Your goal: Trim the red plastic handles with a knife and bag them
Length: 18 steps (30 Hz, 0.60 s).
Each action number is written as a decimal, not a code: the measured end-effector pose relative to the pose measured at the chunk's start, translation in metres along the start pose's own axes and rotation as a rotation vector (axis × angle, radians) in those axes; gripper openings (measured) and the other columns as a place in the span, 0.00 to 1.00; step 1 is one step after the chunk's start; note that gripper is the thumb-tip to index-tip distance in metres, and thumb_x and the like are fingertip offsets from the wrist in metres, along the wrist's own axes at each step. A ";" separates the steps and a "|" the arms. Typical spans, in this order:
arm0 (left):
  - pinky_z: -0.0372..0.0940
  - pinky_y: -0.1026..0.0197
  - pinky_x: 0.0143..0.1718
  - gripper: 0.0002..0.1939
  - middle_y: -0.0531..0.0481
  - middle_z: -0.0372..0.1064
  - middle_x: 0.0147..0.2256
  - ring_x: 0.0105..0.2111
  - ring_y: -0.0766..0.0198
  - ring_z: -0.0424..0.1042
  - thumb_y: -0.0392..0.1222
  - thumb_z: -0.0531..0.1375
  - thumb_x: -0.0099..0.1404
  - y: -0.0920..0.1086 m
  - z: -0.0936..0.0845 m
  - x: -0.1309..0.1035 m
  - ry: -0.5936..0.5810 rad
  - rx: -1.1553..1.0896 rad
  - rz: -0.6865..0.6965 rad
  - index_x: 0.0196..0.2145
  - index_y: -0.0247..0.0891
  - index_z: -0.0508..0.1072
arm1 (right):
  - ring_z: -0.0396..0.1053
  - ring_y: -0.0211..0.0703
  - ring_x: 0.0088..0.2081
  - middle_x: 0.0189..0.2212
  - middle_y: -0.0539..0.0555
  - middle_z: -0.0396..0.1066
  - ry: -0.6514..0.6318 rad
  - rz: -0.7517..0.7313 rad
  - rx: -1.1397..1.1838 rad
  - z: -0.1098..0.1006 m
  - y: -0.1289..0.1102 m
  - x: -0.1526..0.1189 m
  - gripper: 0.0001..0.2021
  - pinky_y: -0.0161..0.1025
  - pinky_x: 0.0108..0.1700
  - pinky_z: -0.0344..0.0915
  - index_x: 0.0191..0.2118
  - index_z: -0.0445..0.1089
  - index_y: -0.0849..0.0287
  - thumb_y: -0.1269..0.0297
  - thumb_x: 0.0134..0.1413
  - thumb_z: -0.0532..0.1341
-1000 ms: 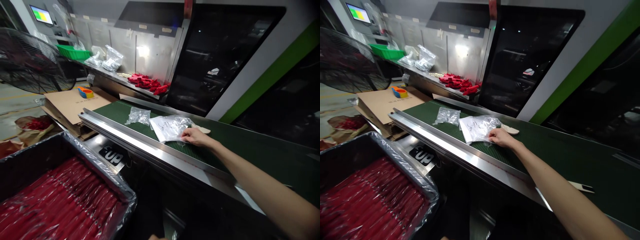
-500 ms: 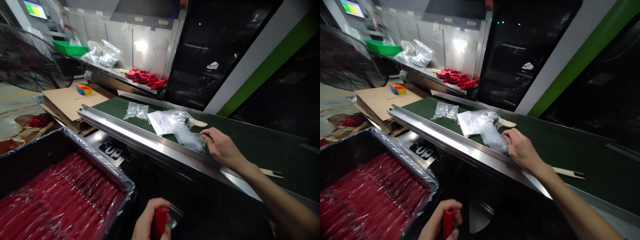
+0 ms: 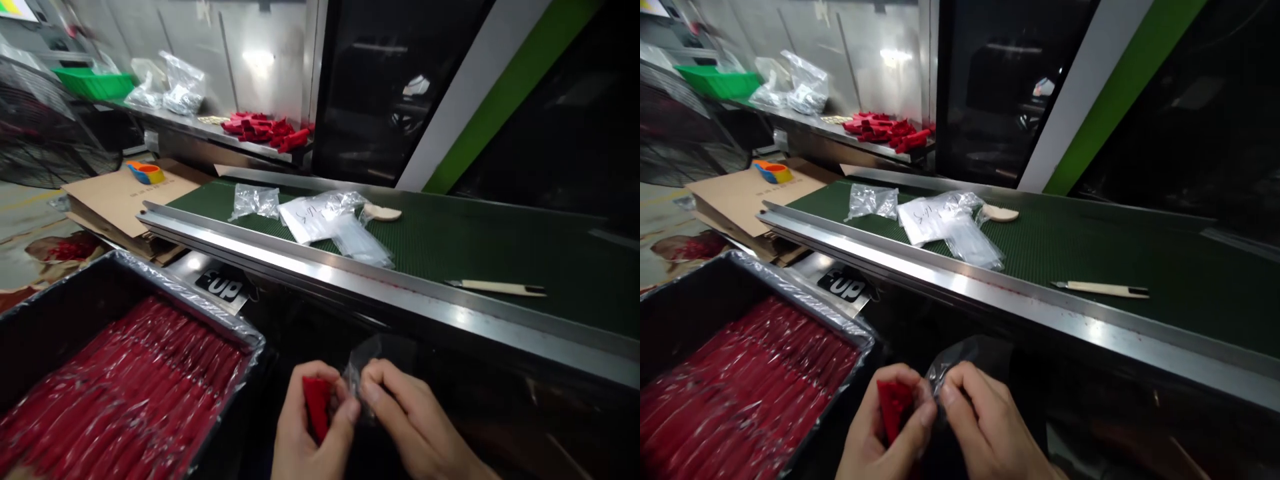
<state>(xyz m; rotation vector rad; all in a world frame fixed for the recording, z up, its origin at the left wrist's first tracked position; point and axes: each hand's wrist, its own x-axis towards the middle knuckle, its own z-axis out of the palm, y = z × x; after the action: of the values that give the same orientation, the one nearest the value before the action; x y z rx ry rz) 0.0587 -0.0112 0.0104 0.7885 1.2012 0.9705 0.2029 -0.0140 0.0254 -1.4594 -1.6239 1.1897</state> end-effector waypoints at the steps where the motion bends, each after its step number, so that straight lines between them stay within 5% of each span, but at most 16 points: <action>1: 0.60 0.66 0.30 0.16 0.55 0.65 0.30 0.27 0.70 0.63 0.49 0.64 0.59 -0.003 -0.002 0.001 0.003 0.010 -0.009 0.39 0.40 0.63 | 0.64 0.34 0.28 0.26 0.47 0.64 0.040 0.029 0.006 0.002 0.006 -0.003 0.16 0.30 0.32 0.62 0.31 0.61 0.56 0.57 0.68 0.47; 5: 0.60 0.67 0.27 0.15 0.54 0.64 0.33 0.25 0.71 0.63 0.47 0.59 0.63 -0.015 -0.009 0.007 0.014 0.158 0.000 0.44 0.41 0.59 | 0.59 0.33 0.26 0.24 0.46 0.60 0.169 0.077 -0.047 0.001 0.024 -0.012 0.16 0.30 0.29 0.58 0.29 0.59 0.56 0.57 0.69 0.47; 8: 0.63 0.66 0.30 0.15 0.55 0.64 0.32 0.27 0.70 0.65 0.41 0.56 0.65 -0.020 -0.010 0.009 0.017 0.382 0.128 0.48 0.41 0.58 | 0.64 0.33 0.31 0.30 0.47 0.64 0.364 -0.051 -0.139 -0.003 0.022 -0.017 0.06 0.30 0.33 0.61 0.38 0.63 0.55 0.61 0.66 0.53; 11: 0.66 0.65 0.35 0.25 0.53 0.67 0.34 0.31 0.68 0.69 0.33 0.55 0.62 -0.026 -0.009 0.006 -0.147 0.622 0.356 0.55 0.43 0.54 | 0.67 0.34 0.33 0.34 0.46 0.67 0.189 -0.167 -0.228 -0.006 0.012 -0.019 0.07 0.31 0.35 0.63 0.45 0.64 0.52 0.63 0.63 0.58; 14: 0.67 0.60 0.38 0.32 0.48 0.68 0.40 0.36 0.64 0.71 0.32 0.54 0.61 -0.034 -0.012 0.006 -0.299 0.799 0.495 0.61 0.44 0.49 | 0.68 0.33 0.32 0.32 0.45 0.69 -0.003 -0.227 -0.170 -0.008 0.005 -0.023 0.04 0.31 0.35 0.64 0.41 0.67 0.52 0.65 0.64 0.56; 18: 0.64 0.59 0.41 0.25 0.50 0.67 0.38 0.35 0.65 0.69 0.34 0.56 0.61 -0.034 -0.016 0.020 -0.174 0.756 0.318 0.56 0.40 0.57 | 0.71 0.34 0.29 0.31 0.44 0.73 0.420 -0.158 -0.221 -0.022 0.013 -0.043 0.04 0.31 0.33 0.68 0.41 0.70 0.48 0.63 0.63 0.58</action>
<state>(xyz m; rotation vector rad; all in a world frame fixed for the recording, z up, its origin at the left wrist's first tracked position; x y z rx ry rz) 0.0505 -0.0065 -0.0308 1.6665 1.3171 0.6610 0.2355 -0.0521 0.0264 -1.5568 -1.5709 0.5795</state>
